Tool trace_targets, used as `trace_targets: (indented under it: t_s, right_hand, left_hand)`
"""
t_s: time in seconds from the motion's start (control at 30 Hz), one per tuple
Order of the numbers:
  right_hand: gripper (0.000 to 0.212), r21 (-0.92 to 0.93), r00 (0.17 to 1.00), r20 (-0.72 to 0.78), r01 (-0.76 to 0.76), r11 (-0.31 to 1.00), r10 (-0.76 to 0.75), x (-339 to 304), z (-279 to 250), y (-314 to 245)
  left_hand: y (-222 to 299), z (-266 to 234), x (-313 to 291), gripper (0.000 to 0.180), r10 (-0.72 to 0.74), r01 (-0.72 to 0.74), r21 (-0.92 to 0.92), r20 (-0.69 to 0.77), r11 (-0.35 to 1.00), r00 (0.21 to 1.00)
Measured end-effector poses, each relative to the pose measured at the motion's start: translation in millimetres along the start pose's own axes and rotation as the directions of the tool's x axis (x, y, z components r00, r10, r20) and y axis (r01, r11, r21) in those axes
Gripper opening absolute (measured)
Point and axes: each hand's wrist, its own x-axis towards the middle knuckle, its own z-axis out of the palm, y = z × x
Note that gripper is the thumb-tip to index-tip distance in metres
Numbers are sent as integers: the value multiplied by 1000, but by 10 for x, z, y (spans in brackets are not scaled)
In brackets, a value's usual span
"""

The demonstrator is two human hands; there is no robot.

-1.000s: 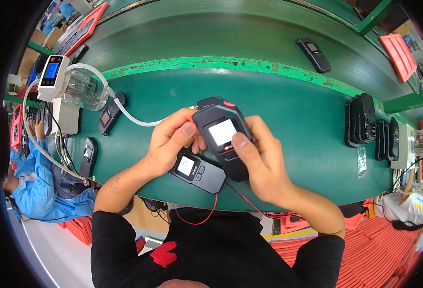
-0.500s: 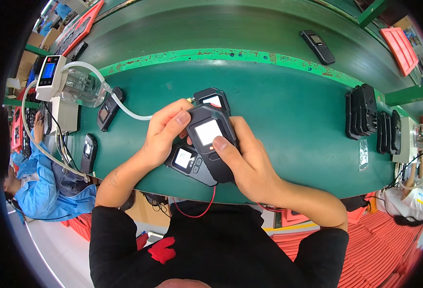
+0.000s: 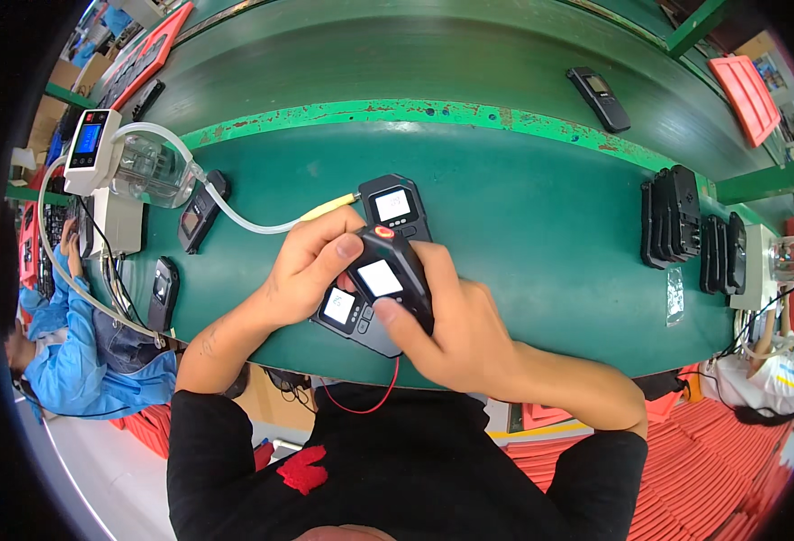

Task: Assembling and testing handheld electronic terminals by inserting batteries and checking components on a production line.

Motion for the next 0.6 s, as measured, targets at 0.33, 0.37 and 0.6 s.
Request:
trace_targets:
  t_s: [0.33,0.37,0.6]
  right_hand:
    - [46,65,996,69,-66,996,61,85,-146,-86]
    - [45,95,996,37,-90,991,87,88,-162,-54]
    - [52,472,929,-369,197,859,-11,374,-555,224]
  left_hand:
    - [28,4,-62,30,177,-177,7,-12,984,984]
    - [30,-21,-55,30,178,-178,8,-10,984,984]
    - [-68,-368,147,20,385,-200,460,-354,865,852]
